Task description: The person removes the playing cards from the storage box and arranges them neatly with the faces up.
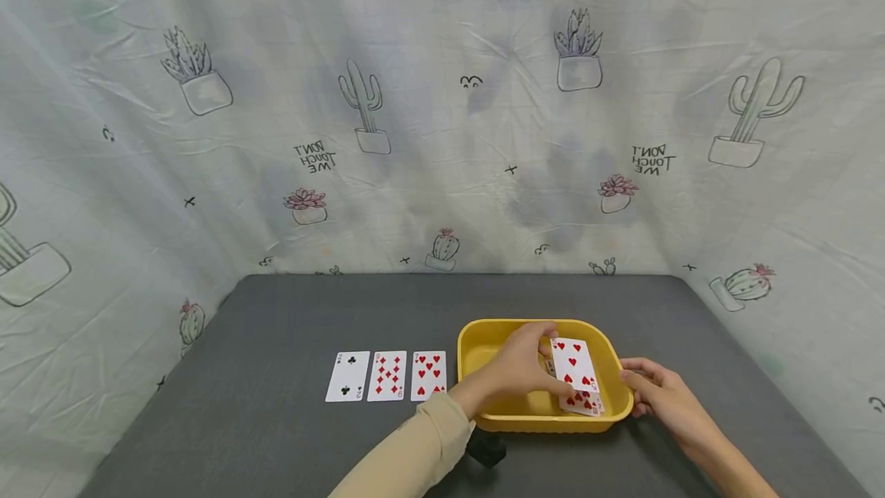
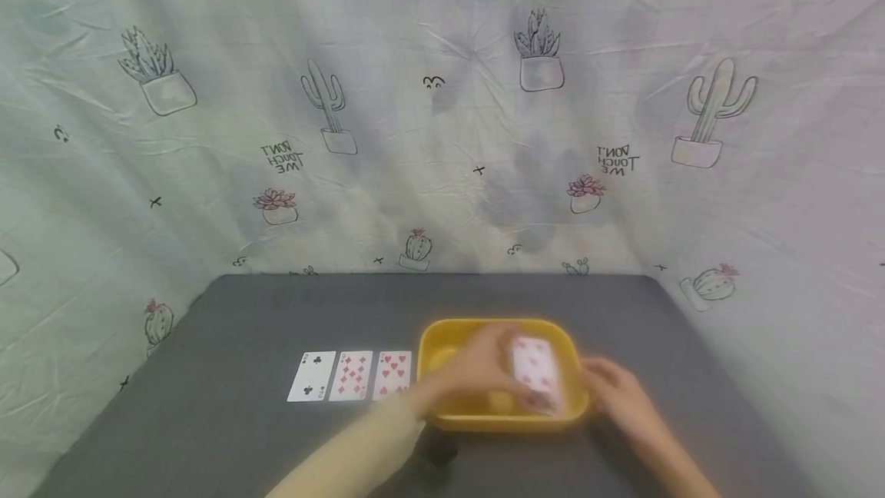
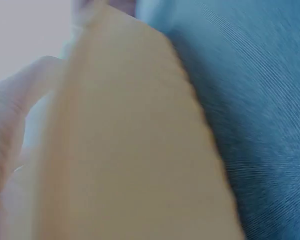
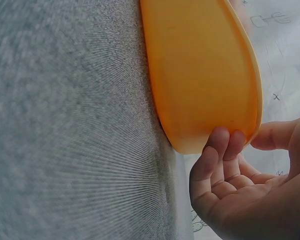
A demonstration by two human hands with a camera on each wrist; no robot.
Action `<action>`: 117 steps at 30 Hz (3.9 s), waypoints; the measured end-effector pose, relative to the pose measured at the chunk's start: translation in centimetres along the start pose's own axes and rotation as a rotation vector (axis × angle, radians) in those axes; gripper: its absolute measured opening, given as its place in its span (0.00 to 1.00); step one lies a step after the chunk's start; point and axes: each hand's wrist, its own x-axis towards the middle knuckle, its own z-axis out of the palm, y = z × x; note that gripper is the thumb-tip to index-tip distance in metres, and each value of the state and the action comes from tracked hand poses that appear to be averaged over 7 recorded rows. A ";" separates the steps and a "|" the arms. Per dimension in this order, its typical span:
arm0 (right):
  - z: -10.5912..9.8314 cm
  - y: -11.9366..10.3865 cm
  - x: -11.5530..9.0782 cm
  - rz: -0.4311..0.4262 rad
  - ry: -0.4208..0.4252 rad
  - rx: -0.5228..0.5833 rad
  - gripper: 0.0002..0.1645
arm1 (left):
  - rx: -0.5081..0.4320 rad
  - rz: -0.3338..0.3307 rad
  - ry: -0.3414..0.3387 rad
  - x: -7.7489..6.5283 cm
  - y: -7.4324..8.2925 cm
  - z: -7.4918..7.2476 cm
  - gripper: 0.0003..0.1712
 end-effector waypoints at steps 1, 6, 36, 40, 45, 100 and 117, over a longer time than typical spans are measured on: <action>0.0 0.0 0.0 -0.001 0.001 -0.001 0.29 | -0.009 0.019 0.004 -0.4 0.4 -0.6 0.55; -0.1 -0.2 0.3 0.009 0.001 0.001 0.29 | -0.056 0.084 0.012 -3.8 2.3 -4.5 0.56; -0.5 -0.3 0.5 0.031 0.009 -0.022 0.30 | -0.057 -0.149 0.073 -23.6 -13.6 -28.0 0.50; -0.6 0.0 0.6 0.036 0.008 -0.028 0.31 | 0.003 -0.164 0.085 -24.2 -14.6 -27.9 0.50; -0.5 0.3 0.6 0.043 0.012 -0.038 0.31 | 0.021 -0.174 0.067 -24.3 -15.1 -27.8 0.49; 0.0 0.2 0.6 0.041 0.030 -0.066 0.30 | 0.148 -0.224 0.101 -24.0 -16.5 -27.4 0.42; -0.3 0.7 0.2 0.047 0.028 -0.047 0.31 | 0.165 -0.255 0.105 -23.4 -16.1 -27.3 0.42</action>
